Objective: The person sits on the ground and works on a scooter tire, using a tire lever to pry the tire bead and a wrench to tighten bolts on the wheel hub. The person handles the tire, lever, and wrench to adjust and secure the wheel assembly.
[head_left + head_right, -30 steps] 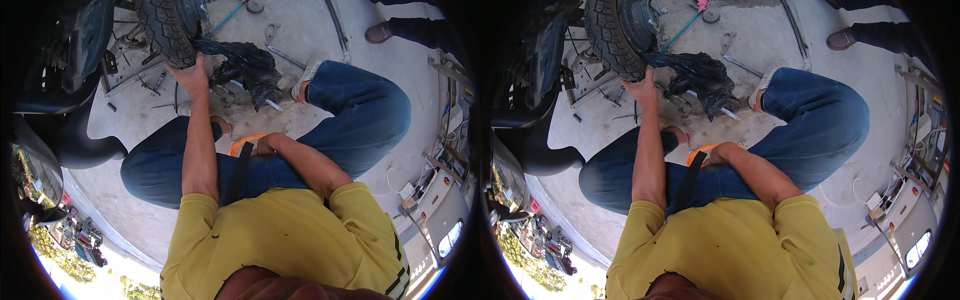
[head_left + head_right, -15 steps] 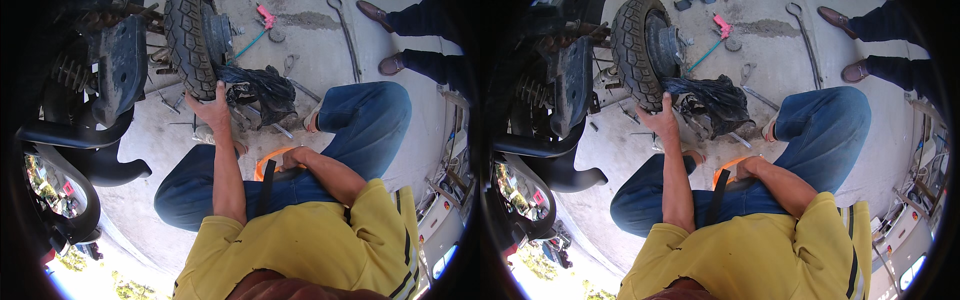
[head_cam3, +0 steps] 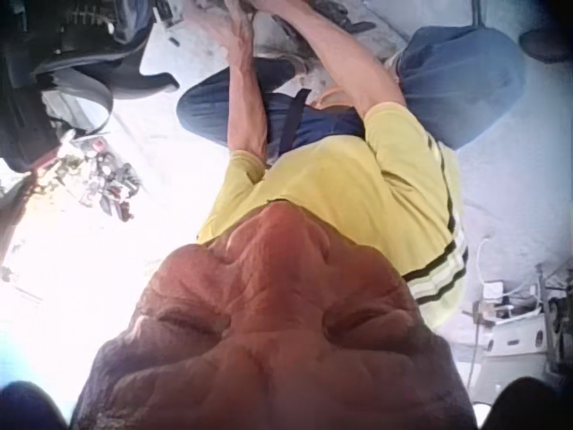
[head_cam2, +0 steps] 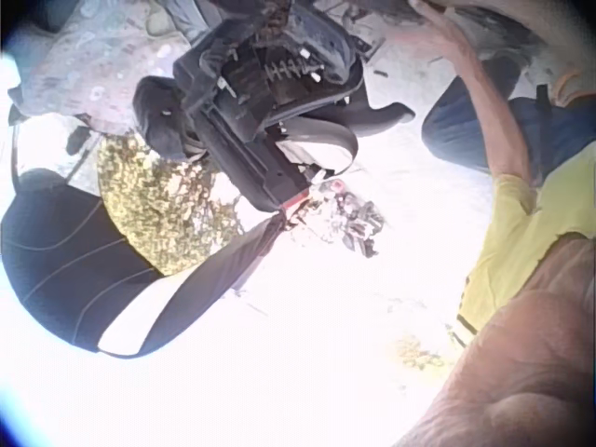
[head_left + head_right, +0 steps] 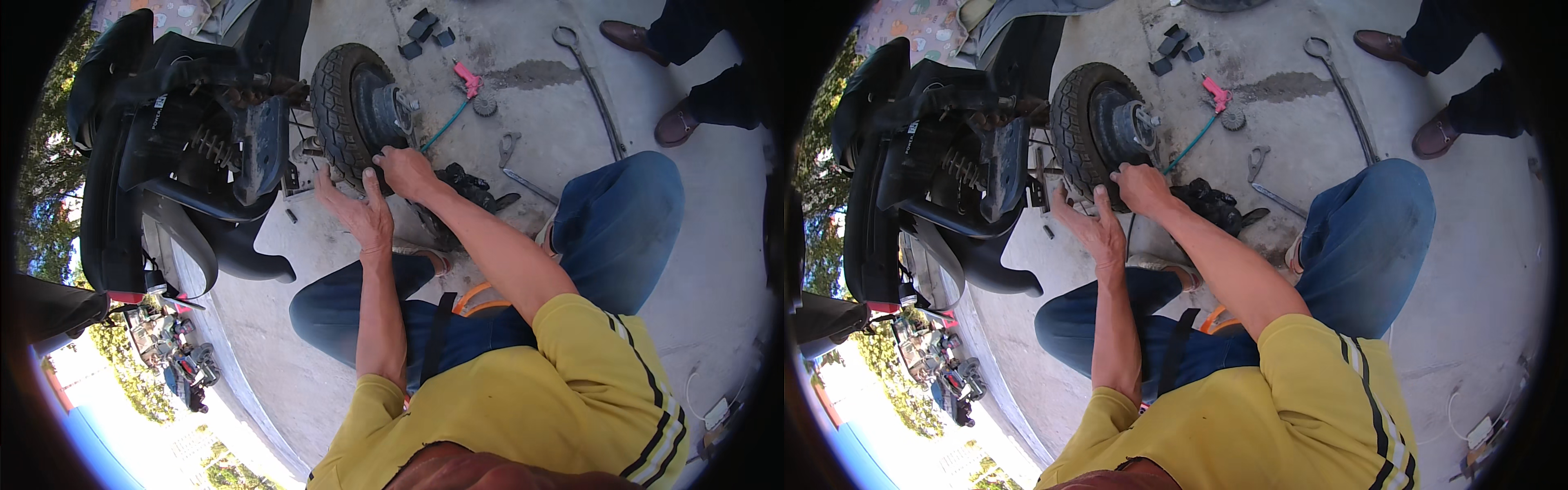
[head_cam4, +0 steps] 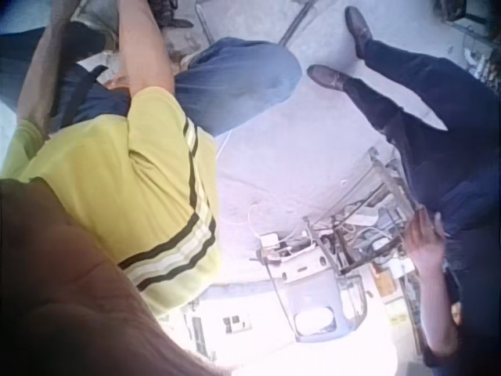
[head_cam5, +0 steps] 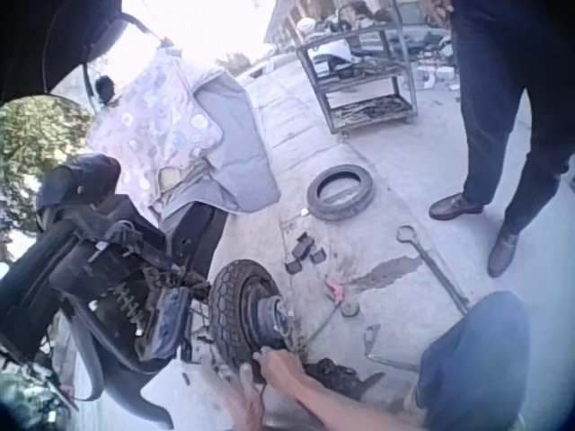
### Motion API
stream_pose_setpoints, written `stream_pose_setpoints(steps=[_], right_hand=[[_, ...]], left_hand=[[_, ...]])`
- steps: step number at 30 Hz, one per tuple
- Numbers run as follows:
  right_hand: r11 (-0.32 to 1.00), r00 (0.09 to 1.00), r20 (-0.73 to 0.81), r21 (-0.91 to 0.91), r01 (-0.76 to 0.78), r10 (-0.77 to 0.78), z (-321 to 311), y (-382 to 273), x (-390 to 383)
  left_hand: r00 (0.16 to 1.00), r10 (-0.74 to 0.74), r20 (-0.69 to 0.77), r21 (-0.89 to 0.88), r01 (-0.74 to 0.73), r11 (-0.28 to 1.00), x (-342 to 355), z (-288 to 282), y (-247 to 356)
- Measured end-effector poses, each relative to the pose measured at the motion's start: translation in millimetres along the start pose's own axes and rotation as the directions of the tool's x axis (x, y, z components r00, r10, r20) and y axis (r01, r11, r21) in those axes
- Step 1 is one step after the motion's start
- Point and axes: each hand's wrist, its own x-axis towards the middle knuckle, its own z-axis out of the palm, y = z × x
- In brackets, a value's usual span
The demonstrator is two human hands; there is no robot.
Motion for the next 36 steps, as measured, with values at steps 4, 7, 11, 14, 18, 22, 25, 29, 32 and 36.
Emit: stream_pose_setpoints(steps=[4,7,11,14,18,22,25,29,32,36], right_hand=[[0.987,0.998,-0.018,-0.147,-0.064,0.063,1.5,-13.0,-5.0],[0.998,1.0,-0.004,-0.056,-0.017,0.017,1.4,-3.0,-10.1],[0.941,0.972,0.094,0.248,-0.232,0.215,13.6,0.2,-21.7],[0.776,0.943,0.209,0.535,-0.333,0.261,18.8,15.5,-16.3],[0.835,0.931,0.228,0.418,-0.358,0.285,3.4,3.2,-9.1],[0.881,0.961,0.147,0.385,-0.275,0.235,9.1,12.0,-2.6],[0.915,0.954,0.154,0.279,-0.293,0.259,0.0,8.8,-3.1],[0.965,0.976,0.117,0.163,-0.204,0.186,-4.1,5.9,-0.3],[0.988,0.995,0.044,0.116,-0.098,0.094,3.1,11.9,-2.7],[0.994,0.99,-0.112,0.073,-0.08,0.088,17.0,5.6,-16.7]], left_hand=[[0.998,0.011,0.056,0.225,-0.024,0.974,67.7,19.3,26.9],[0.982,-0.151,0.115,0.331,0.105,0.938,107.2,37.0,21.2],[0.962,-0.21,0.173,0.374,0.133,0.918,111.5,35.9,8.8],[0.957,-0.242,0.159,0.421,0.156,0.894,114.1,40.6,12.3],[0.959,-0.238,0.15,0.425,0.155,0.892,112.1,35.1,18.3],[0.963,-0.23,0.142,0.434,0.148,0.889,113.0,40.4,19.4],[0.961,-0.235,0.145,0.432,0.152,0.889,110.8,41.9,14.0],[0.957,-0.249,0.148,0.405,0.171,0.898,109.6,39.7,17.1],[0.965,-0.226,0.135,0.416,0.151,0.896,107.6,39.0,13.3],[0.971,-0.194,0.142,0.405,0.122,0.906,107.7,40.4,10.1]])
